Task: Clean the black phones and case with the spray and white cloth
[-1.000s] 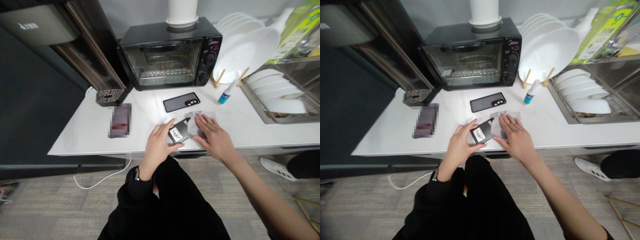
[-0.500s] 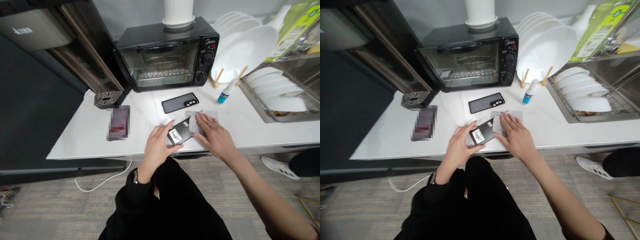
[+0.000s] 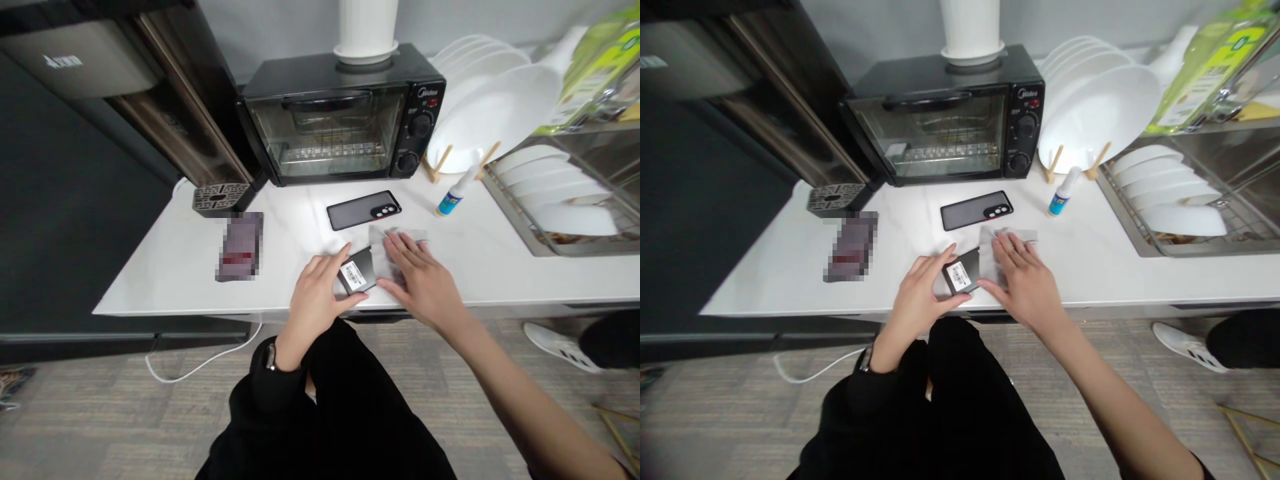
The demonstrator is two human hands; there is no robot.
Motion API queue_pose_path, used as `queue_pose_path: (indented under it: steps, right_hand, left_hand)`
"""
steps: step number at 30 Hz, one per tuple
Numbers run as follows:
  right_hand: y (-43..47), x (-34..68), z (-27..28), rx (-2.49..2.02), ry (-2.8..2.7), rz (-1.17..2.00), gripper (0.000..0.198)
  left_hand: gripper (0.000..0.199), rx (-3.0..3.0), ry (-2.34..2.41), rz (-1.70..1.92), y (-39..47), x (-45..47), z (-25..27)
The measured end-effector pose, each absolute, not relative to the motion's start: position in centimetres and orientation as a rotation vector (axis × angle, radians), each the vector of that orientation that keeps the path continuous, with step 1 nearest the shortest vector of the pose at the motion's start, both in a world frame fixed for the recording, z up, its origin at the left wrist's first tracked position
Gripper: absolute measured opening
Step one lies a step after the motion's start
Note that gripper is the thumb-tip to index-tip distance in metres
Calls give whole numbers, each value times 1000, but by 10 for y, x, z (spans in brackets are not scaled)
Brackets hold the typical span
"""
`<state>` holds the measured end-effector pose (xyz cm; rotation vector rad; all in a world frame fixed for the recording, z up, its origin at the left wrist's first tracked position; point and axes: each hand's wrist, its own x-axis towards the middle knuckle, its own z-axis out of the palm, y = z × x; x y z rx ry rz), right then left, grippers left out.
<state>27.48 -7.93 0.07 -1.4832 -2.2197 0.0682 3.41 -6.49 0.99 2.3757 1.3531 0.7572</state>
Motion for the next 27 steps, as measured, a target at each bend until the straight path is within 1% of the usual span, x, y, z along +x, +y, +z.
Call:
queue_pose_path:
  steps: [3,6,8,10,13,17,19,22,24,26,27]
  right_hand:
    - [-90,240,3,-1273,-2342,201,83]
    - [-106,239,6,-1166,-2423,317,79]
    - [-106,258,5,-1263,-2376,259,71]
    - [-96,274,3,-1418,-2272,144,69]
    - [-84,266,-1,-1487,-2210,58,78]
    - [-89,232,-4,-1249,-2378,145,99]
    - [-92,236,-3,-1264,-2381,144,98]
    - [-88,254,-3,-1471,-2268,71,87]
    - [-88,255,-1,-1476,-2263,74,93]
    - [-92,246,1,-1321,-2364,151,105]
    - [-94,241,2,-1237,-2420,195,108]
  left_hand:
    - [89,2385,1375,725,-65,33,11]
    - [90,2400,1376,692,-66,33,11]
    - [92,2401,1360,716,-67,33,11]
    - [94,2396,1343,750,-67,35,11]
    - [93,2389,1338,760,-66,35,11]
    - [86,2423,1354,734,-67,33,10]
    - [87,2438,1357,741,-67,33,9]
    - [91,2442,1346,750,-68,34,9]
    - [92,2438,1361,749,-67,35,9]
    - [91,2439,1380,733,-67,35,9]
    - [90,2441,1382,725,-67,35,8]
